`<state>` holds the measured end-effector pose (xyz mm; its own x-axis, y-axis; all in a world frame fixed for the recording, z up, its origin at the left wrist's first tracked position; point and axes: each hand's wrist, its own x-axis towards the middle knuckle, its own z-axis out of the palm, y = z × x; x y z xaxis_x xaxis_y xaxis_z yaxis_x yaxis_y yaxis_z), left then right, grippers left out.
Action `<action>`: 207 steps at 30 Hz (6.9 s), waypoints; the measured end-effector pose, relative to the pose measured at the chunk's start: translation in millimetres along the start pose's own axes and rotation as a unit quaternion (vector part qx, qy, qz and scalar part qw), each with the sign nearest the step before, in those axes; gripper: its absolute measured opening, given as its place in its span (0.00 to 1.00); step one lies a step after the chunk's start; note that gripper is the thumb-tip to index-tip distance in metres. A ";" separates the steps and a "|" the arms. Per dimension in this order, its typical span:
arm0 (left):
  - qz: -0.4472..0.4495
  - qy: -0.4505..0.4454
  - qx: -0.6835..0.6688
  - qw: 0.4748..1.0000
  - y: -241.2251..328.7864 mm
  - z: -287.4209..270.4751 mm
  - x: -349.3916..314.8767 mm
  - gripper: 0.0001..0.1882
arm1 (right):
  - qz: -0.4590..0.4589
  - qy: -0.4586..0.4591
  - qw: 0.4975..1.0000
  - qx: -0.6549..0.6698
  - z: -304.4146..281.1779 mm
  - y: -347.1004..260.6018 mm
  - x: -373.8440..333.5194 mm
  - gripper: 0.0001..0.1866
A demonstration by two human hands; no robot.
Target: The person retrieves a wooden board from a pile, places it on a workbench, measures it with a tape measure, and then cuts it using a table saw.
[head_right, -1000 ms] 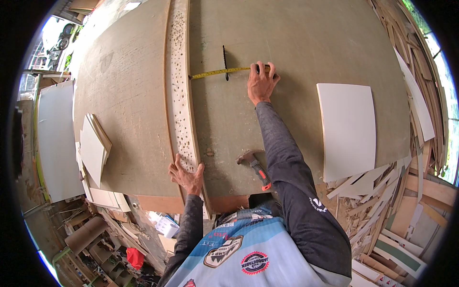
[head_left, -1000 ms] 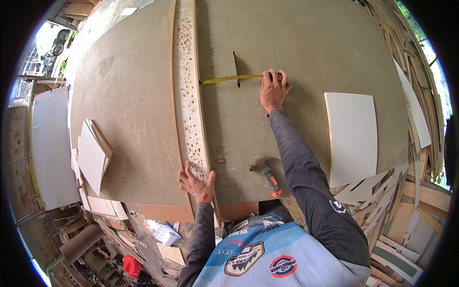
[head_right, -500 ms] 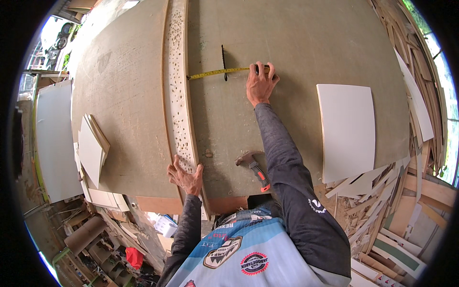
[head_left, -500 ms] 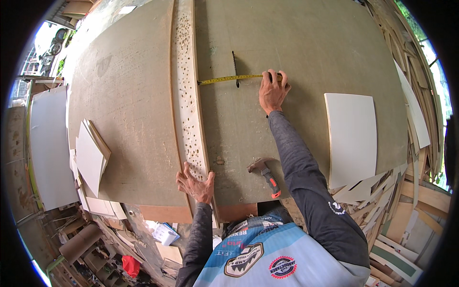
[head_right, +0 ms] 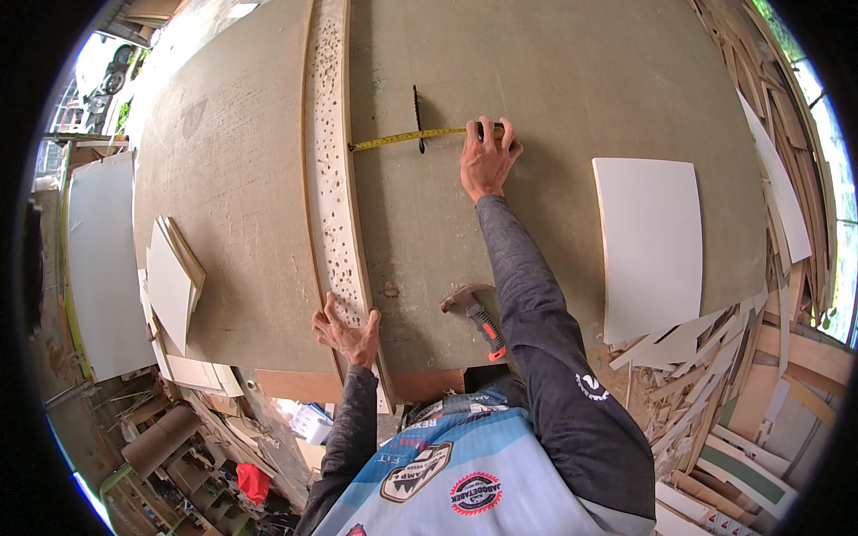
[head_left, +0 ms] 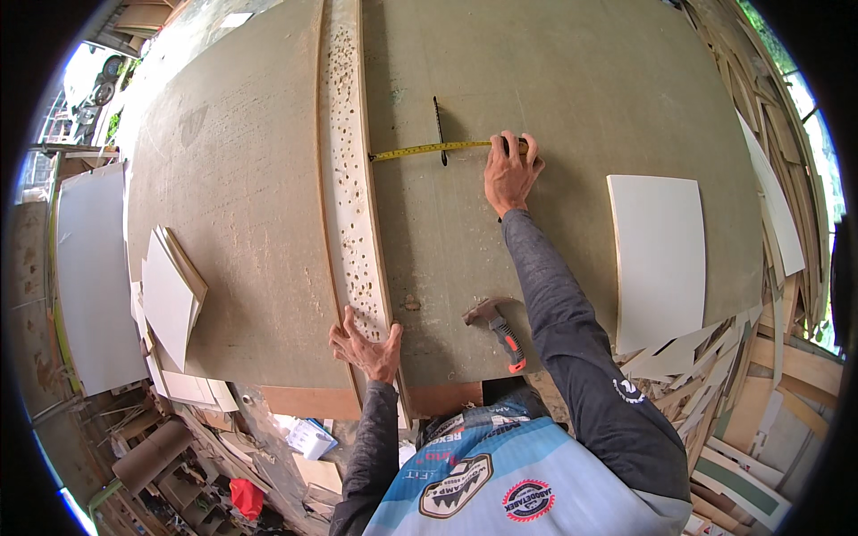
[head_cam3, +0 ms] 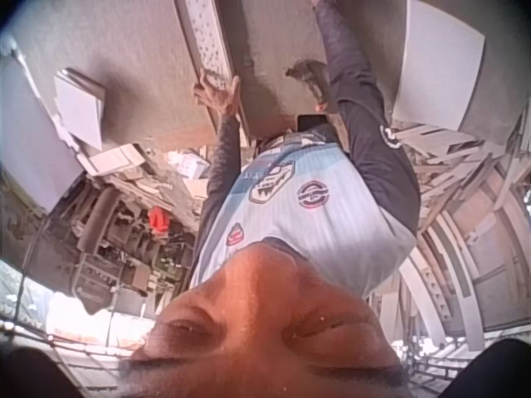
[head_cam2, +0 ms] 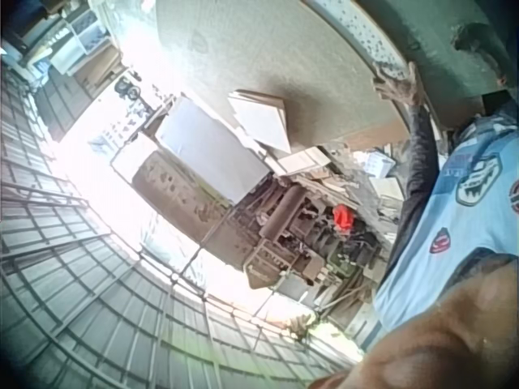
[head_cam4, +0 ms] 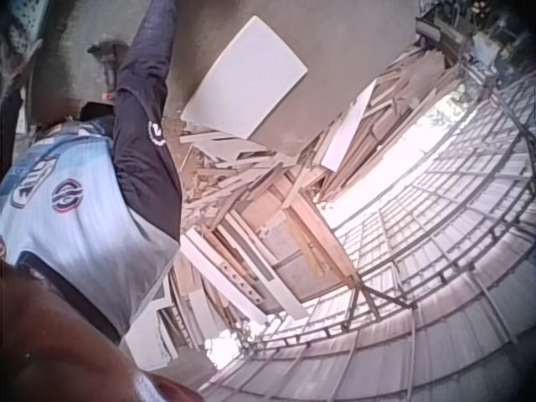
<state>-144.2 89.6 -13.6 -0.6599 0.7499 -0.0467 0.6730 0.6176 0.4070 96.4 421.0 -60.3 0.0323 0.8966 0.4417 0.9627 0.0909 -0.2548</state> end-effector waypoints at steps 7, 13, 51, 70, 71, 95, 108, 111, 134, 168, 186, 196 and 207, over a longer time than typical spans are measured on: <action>0.006 0.008 -0.014 1.000 -1.9 1.8 0.1 0.53 | -0.005 0.017 1.000 0.001 1.4 0.5 -0.3 0.08; 0.011 0.020 -0.015 1.000 -0.4 0.8 0.5 0.52 | -0.002 0.009 1.000 -0.003 0.4 -0.8 0.6 0.08; 0.009 0.039 0.004 0.999 8.5 -1.4 1.9 0.51 | -0.001 -0.019 1.000 0.015 -2.0 -0.9 -0.1 0.09; -0.004 0.003 0.068 0.998 22.4 -13.2 6.2 0.52 | 0.022 -0.011 0.999 0.026 -14.1 -7.1 1.3 0.14; 0.000 0.000 0.076 0.997 21.6 -13.2 6.2 0.53 | 0.038 0.004 0.997 0.061 -20.0 -12.1 -0.6 0.15; 0.025 -0.011 -0.037 0.999 -29.8 41.9 -1.0 0.55 | -0.242 -0.149 0.869 0.405 -143.3 -249.5 -196.3 0.24; -0.019 -0.095 0.003 0.995 18.5 -28.2 11.2 0.56 | 0.255 -0.215 0.923 0.191 -206.2 -33.4 -323.1 0.23; -0.029 -0.102 0.007 0.994 17.3 -26.7 10.5 0.57 | 0.491 -0.260 0.662 0.503 -201.7 -58.5 -298.2 0.17; -0.034 -0.130 0.002 0.991 15.8 -18.5 16.4 0.58 | -0.123 -0.262 0.937 0.197 -132.4 -195.3 -143.0 0.23; -0.042 -0.183 -0.003 0.982 15.3 -20.0 20.6 0.58 | -0.044 -0.078 0.995 0.042 63.4 -264.1 89.2 0.20; -0.029 -0.158 -0.007 0.987 11.1 -11.1 21.0 0.55 | -0.031 0.216 0.968 0.124 91.8 -281.1 159.0 0.19; -0.029 -0.147 -0.008 0.989 7.8 -10.4 20.0 0.55 | 0.019 0.073 0.992 0.099 93.4 -294.6 168.7 0.27; -0.026 -0.144 -0.009 0.989 9.8 -14.4 19.9 0.55 | -0.011 0.034 0.996 0.085 100.4 -276.1 171.4 0.25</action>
<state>-155.6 107.1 2.5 -0.5689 0.7553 -0.3254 0.6327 0.6547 0.4137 -190.9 593.1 -0.6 0.0365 0.8624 0.5049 0.9041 0.1867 -0.3843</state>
